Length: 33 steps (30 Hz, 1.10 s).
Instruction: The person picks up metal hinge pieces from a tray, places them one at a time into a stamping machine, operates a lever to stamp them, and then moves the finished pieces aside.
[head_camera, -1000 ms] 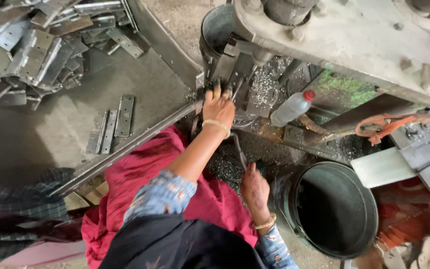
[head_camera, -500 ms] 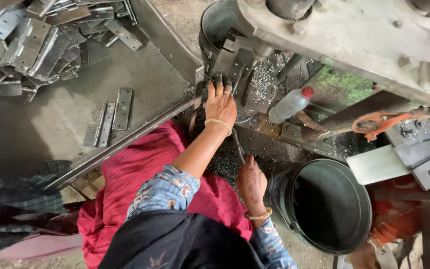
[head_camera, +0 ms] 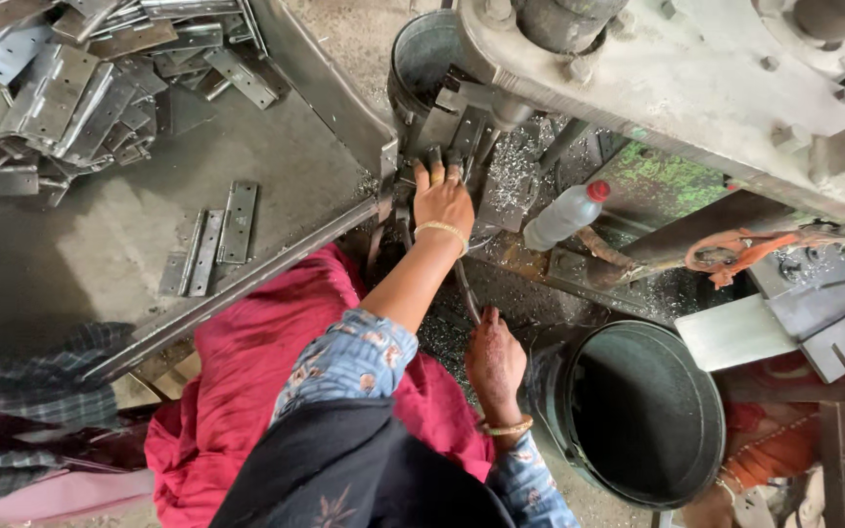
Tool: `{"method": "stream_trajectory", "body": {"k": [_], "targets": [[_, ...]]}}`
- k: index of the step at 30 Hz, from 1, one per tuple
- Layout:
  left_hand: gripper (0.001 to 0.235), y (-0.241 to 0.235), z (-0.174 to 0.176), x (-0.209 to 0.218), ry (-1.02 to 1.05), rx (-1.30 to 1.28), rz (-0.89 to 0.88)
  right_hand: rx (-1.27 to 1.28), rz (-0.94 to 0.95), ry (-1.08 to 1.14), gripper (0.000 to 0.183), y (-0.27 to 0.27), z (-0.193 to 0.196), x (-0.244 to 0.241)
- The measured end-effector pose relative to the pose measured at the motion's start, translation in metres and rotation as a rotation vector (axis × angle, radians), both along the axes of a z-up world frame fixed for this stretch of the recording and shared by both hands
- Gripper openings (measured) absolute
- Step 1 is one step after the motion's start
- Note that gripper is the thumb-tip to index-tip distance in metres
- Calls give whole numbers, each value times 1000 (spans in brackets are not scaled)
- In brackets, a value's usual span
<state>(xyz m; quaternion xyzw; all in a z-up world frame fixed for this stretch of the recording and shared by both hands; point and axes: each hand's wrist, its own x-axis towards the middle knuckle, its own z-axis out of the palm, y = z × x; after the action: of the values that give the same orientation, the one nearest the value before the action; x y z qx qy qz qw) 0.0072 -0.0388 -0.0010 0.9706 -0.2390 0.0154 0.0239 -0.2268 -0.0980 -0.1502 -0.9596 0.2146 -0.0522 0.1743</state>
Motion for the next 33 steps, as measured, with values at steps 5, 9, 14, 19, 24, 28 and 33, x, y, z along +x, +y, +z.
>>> {"method": "stream_trajectory", "body": {"k": [5,9,14,19,24,28,33], "targets": [[41,-4,0,-5,-43,-1,-5,-97,276,-566,55,16,-35,-13],[38,9,15,-5,48,60,-49,182,-3,44,43,10,-19,-3],[39,-3,31,16,98,188,-40,-52,-29,119,33,0,29,5],[44,-20,2,31,44,56,14,566,-286,-85,43,16,-35,-9],[54,-6,-15,38,-70,-110,-21,214,43,-171,37,-1,-101,-18],[55,50,-7,-3,-172,-370,-158,-15,142,-225,54,-8,-48,-5],[21,175,-1,-32,-74,-308,-3,-138,-91,-84,36,5,95,32]]}}
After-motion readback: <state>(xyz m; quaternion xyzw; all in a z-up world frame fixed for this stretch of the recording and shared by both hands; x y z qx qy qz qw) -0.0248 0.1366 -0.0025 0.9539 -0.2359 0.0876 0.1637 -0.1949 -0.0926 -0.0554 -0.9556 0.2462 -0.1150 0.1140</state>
